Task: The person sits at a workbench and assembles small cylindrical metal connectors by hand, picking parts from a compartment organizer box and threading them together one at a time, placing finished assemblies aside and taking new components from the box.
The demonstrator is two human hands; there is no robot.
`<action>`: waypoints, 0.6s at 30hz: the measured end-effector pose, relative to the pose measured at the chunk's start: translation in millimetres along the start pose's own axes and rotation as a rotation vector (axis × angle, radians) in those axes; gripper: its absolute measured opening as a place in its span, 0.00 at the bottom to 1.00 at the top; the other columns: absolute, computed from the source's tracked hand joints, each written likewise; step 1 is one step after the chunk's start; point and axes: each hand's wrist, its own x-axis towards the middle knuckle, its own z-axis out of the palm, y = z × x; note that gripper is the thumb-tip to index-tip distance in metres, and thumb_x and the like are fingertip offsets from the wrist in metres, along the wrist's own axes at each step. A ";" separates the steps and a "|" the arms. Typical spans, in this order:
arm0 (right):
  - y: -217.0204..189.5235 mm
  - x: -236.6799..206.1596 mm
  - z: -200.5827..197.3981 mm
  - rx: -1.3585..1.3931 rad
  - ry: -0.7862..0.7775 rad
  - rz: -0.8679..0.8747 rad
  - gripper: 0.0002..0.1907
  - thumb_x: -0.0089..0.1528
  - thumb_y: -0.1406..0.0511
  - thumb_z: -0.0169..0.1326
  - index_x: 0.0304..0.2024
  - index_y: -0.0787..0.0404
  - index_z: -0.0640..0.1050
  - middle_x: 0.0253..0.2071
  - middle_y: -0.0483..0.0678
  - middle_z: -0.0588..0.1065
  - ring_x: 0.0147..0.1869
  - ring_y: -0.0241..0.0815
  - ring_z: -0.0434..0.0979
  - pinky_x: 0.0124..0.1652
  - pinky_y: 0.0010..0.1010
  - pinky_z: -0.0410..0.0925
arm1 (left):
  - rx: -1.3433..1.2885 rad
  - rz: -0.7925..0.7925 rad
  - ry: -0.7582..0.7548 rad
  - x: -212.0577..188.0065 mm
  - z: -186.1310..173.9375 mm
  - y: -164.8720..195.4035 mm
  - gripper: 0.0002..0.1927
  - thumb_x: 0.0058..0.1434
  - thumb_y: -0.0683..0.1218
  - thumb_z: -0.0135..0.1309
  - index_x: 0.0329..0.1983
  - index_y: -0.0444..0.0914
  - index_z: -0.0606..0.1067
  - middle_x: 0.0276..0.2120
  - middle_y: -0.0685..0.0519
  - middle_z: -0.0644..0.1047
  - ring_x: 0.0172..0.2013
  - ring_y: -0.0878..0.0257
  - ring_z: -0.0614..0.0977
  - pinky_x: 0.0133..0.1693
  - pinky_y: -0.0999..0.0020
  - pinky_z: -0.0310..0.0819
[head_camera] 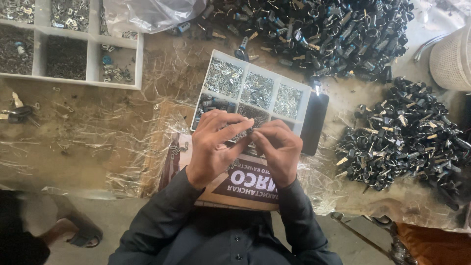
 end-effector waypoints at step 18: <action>-27.7 28.2 4.2 -0.490 0.122 -0.299 0.07 0.60 0.71 0.66 0.41 0.61 0.84 0.39 0.47 0.79 0.41 0.39 0.77 0.41 0.28 0.70 | 0.049 -0.063 -0.015 10.4 -2.1 -2.0 0.21 0.55 0.41 0.68 0.53 0.42 0.80 0.47 0.54 0.79 0.49 0.54 0.78 0.55 0.58 0.70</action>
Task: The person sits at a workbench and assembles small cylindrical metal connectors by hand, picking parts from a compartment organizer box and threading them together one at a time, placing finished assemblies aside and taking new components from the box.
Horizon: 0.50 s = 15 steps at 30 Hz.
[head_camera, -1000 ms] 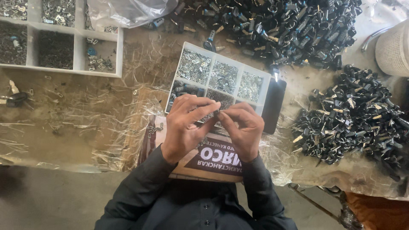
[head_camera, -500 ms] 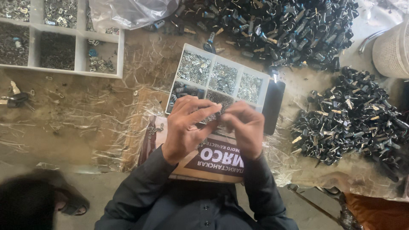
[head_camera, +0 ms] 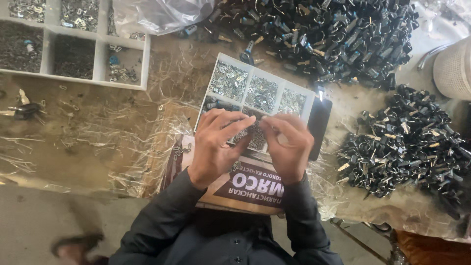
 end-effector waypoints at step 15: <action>8.4 -8.2 6.8 0.318 -0.152 0.154 0.03 0.65 0.71 0.60 0.41 0.66 0.82 0.40 0.47 0.80 0.43 0.34 0.79 0.44 0.24 0.72 | 0.083 0.091 0.047 0.5 -2.8 -7.6 0.22 0.52 0.42 0.70 0.51 0.41 0.80 0.43 0.54 0.78 0.48 0.54 0.77 0.60 0.53 0.68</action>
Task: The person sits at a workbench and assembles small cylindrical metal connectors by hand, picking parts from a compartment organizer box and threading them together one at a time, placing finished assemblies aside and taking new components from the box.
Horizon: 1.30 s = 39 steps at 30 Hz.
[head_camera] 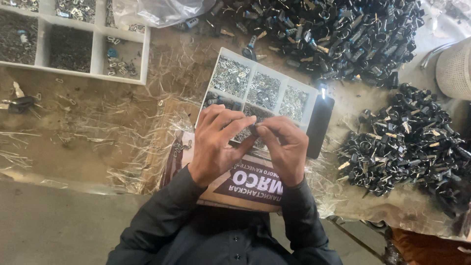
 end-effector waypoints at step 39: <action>-13.1 -12.8 23.8 -0.069 0.110 -0.095 0.04 0.64 0.72 0.62 0.41 0.69 0.82 0.39 0.47 0.80 0.40 0.34 0.80 0.40 0.24 0.72 | -0.089 0.000 -0.023 -8.9 -13.8 -2.1 0.25 0.53 0.41 0.69 0.57 0.43 0.80 0.46 0.54 0.77 0.51 0.53 0.76 0.58 0.55 0.68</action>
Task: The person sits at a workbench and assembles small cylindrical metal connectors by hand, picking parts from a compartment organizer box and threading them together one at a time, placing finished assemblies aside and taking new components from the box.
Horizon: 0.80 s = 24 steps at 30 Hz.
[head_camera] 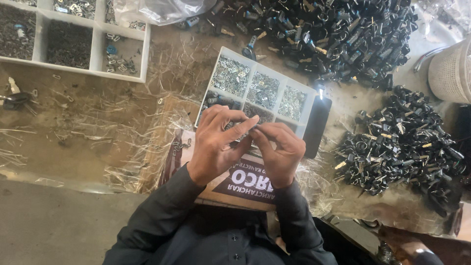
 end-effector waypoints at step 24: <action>20.2 -2.3 -13.9 0.953 -0.111 0.397 0.07 0.63 0.72 0.63 0.43 0.66 0.79 0.44 0.48 0.77 0.45 0.36 0.77 0.45 0.28 0.71 | -0.063 -0.009 0.024 -1.0 -1.7 5.7 0.24 0.52 0.43 0.72 0.54 0.44 0.81 0.45 0.54 0.78 0.49 0.54 0.77 0.56 0.57 0.71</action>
